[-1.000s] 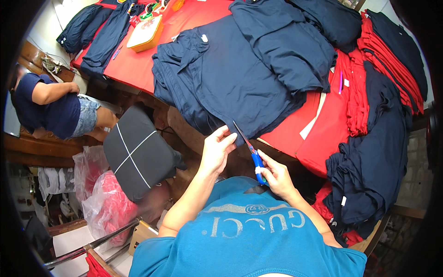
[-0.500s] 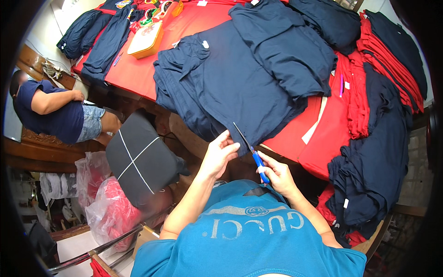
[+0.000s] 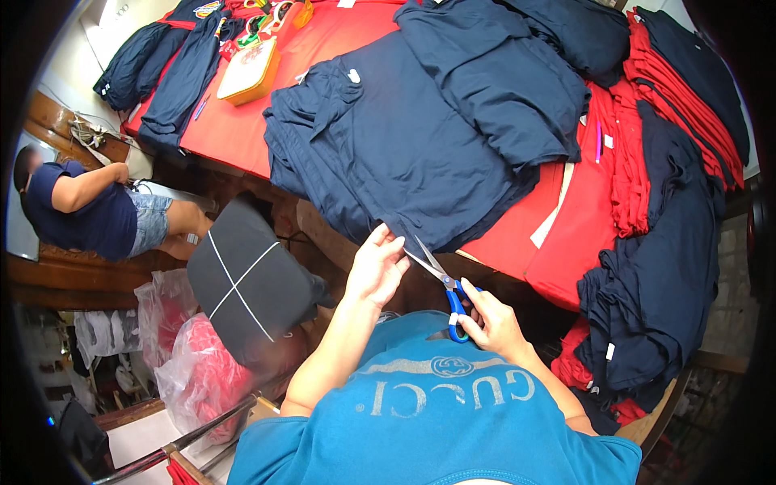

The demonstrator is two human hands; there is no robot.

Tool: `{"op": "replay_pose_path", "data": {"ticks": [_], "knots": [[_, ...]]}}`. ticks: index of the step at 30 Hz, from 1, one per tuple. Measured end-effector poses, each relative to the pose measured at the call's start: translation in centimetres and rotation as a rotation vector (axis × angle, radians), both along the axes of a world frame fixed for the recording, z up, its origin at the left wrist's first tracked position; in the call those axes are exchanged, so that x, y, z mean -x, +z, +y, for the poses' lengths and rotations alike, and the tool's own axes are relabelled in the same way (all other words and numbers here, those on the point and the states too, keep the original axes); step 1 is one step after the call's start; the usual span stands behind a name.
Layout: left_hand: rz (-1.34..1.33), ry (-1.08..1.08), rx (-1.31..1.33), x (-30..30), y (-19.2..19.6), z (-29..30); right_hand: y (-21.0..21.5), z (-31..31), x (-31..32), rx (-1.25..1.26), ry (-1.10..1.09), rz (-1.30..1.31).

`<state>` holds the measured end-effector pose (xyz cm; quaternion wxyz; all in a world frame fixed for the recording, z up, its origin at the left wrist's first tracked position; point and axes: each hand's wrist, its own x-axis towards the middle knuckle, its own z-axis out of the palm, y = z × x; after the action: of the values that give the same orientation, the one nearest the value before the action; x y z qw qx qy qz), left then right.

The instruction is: The person uses blue-handled scissors to cut tags off a stack of dark blue shirts on a red table. The person repeatedly picks up a shirt, cuts the tag, and places the shirt on a growing pile. A second person is visible in the background working on similar shirts.

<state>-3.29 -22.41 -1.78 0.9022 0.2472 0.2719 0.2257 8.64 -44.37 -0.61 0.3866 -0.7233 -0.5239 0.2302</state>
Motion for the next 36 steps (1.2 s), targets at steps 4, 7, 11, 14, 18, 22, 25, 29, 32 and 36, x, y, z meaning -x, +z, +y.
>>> {"op": "replay_pose_path", "data": {"ticks": [4,7,11,14,18,22,25,29,32,36], "knots": [[-0.059,-0.017,0.027,-0.2,0.6,-0.5,-0.1,0.5,0.2,-0.065,-0.005,-0.028],[-0.086,-0.020,0.035,-0.4,0.9,-0.6,-0.1,0.8,0.0,-0.073,-0.011,0.000],[-0.065,-0.027,0.042,-0.4,1.2,-0.5,-0.5,0.5,0.0,-0.023,-0.019,0.175],[-0.074,-0.030,0.047,-0.4,1.3,-0.5,0.1,0.5,-0.1,0.016,-0.013,0.225],[-0.031,-0.052,0.019,-0.4,0.9,-0.7,-1.2,0.2,0.0,0.018,-0.045,0.381],[0.070,-0.063,-0.013,-0.5,0.9,-0.4,0.1,-0.3,-0.5,0.041,-0.128,0.815],[0.099,-0.023,0.053,-0.6,2.5,-0.4,0.7,-0.9,-1.1,-0.016,-0.047,0.216],[0.026,-0.024,-0.016,-0.5,1.6,-0.3,0.3,-0.8,-0.5,-0.069,0.005,0.071],[0.002,-0.020,-0.040,-0.4,1.4,-0.5,-0.4,-0.4,0.0,-0.090,-0.030,-0.004],[-0.007,-0.022,-0.023,-0.3,1.5,-0.7,-0.3,0.1,0.4,-0.116,-0.043,0.008]]}}
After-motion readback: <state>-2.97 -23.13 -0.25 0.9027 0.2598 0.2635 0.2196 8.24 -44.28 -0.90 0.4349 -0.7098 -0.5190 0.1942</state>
